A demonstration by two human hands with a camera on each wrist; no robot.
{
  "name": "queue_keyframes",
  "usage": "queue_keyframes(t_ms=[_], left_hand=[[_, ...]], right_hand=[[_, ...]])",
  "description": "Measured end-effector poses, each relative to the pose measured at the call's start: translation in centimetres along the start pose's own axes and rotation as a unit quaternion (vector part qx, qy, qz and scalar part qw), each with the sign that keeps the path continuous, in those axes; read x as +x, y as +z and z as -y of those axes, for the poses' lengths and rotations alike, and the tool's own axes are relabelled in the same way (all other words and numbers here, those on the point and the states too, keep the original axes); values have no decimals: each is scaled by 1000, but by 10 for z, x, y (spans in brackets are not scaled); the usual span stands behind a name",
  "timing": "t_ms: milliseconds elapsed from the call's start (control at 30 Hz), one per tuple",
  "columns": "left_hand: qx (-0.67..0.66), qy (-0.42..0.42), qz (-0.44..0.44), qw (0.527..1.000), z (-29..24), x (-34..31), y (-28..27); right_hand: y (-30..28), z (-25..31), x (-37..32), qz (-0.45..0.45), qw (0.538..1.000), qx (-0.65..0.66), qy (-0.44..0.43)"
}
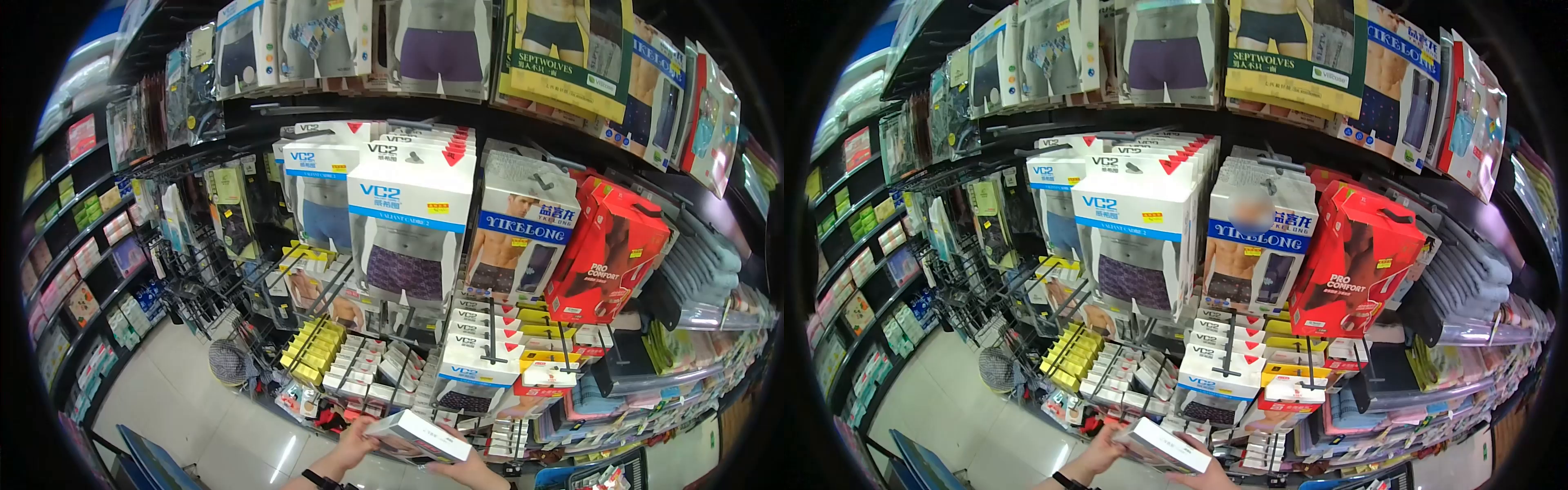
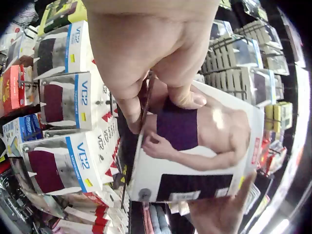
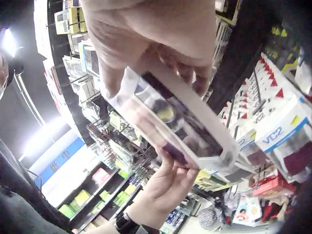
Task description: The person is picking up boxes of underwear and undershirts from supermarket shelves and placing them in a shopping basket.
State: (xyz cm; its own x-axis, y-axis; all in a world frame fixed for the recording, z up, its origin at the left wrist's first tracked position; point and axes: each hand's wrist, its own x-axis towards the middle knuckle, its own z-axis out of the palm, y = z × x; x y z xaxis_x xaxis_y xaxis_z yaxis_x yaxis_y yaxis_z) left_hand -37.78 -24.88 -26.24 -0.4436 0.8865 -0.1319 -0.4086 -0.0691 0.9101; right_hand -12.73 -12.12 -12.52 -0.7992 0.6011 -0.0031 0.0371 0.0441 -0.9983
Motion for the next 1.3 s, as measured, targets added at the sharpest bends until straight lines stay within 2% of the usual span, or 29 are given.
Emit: queue_keyframes(t_ms=[33, 67, 100, 167, 200, 233, 267, 300, 333, 367, 400, 433, 500, 633, 667, 700, 767, 800, 833, 867, 900, 933, 967, 1067, 1167, 1200, 1300], left_hand=[[57, -4, 21, 998, 3, -1, 4], [3, 28, 26, 999, 7, -3, 11], [3, 33, 26, 999, 2, 0, 4], [89, 9, 56, 994, -36, 8, 5], [170, -19, 76, 982, -34, 17, -9], [21, 71, -17, 997, -79, 29, -2], [108, 80, -76, 988, -104, 46, -8], [189, 136, -77, 969, -113, 50, -7], [90, 223, -130, 962, -143, 85, -15], [17, 221, -116, 968, -160, 90, -13], [-55, 218, -101, 969, -172, 94, -11], [-58, 220, -102, 968, -183, 104, -10], [-58, 276, -109, 953, -199, 133, -12], [-52, 248, -74, 964, -215, 170, -8], [-41, 271, -57, 960, -219, 173, -3], [-27, 279, -35, 959, -219, 171, 2], [-16, 276, -73, 958, -236, 173, 4], [-27, 279, -95, 955, -208, 178, 23], [21, 281, -54, 958, -234, 184, 6], [47, 289, -43, 955, -234, 193, -8], [21, 293, -70, 953, -233, 196, -12], [25, 297, -61, 953, -256, 173, 3], [-17, 294, -80, 952, -233, 185, 6], [-24, 301, -71, 950, -232, 154, 7], [4, 306, -65, 950, -231, 138, 4], [17, 320, -58, 946, -230, 127, -1], [25, 343, -52, 937, -228, 100, -7]], right_hand=[[9, 15, 1, -29, 994, 95, 47], [13, 6, 1, -60, 991, 123, 4], [10, 13, -2, -57, 989, 107, 83], [8, 2, -6, -55, 993, 104, 15], [1, -20, -9, -77, 994, 83, 5], [-6, -28, -16, -74, 995, 67, 29], [-8, -22, -19, -73, 995, 59, 24], [-8, -15, -25, -72, 996, 50, 19], [-7, -12, -31, -74, 995, 44, 44], [-8, -12, -37, -76, 994, 37, 69], [-11, -25, -40, -55, 995, 60, 50], [-14, -28, -45, -53, 996, 57, 50], [-17, -35, -57, -51, 991, 90, 87], [-30, -58, -78, -132, 989, -28, 59], [-26, -28, -76, -126, 989, 23, 68], [-29, -36, -83, -131, 988, 4, 87], [-53, -41, -72, -75, 993, -83, 47], [-58, -38, -72, -94, 991, -64, 66], [-61, -33, -71, -114, 989, -45, 84], [-55, -31, -81, -120, 988, -73, 60], [-59, -20, -65, -102, 988, -114, 12], [-55, 5, -62, -103, 982, -156, -15], [-61, 22, -60, -102, 974, -199, -38], [-68, 31, -50, -101, 961, -231, -115], [-74, 33, -47, -92, 955, -248, -137], [-79, 40, -44, -77, 941, -282, -173], [-76, 52, -45, -71, 937, -297, -170]])
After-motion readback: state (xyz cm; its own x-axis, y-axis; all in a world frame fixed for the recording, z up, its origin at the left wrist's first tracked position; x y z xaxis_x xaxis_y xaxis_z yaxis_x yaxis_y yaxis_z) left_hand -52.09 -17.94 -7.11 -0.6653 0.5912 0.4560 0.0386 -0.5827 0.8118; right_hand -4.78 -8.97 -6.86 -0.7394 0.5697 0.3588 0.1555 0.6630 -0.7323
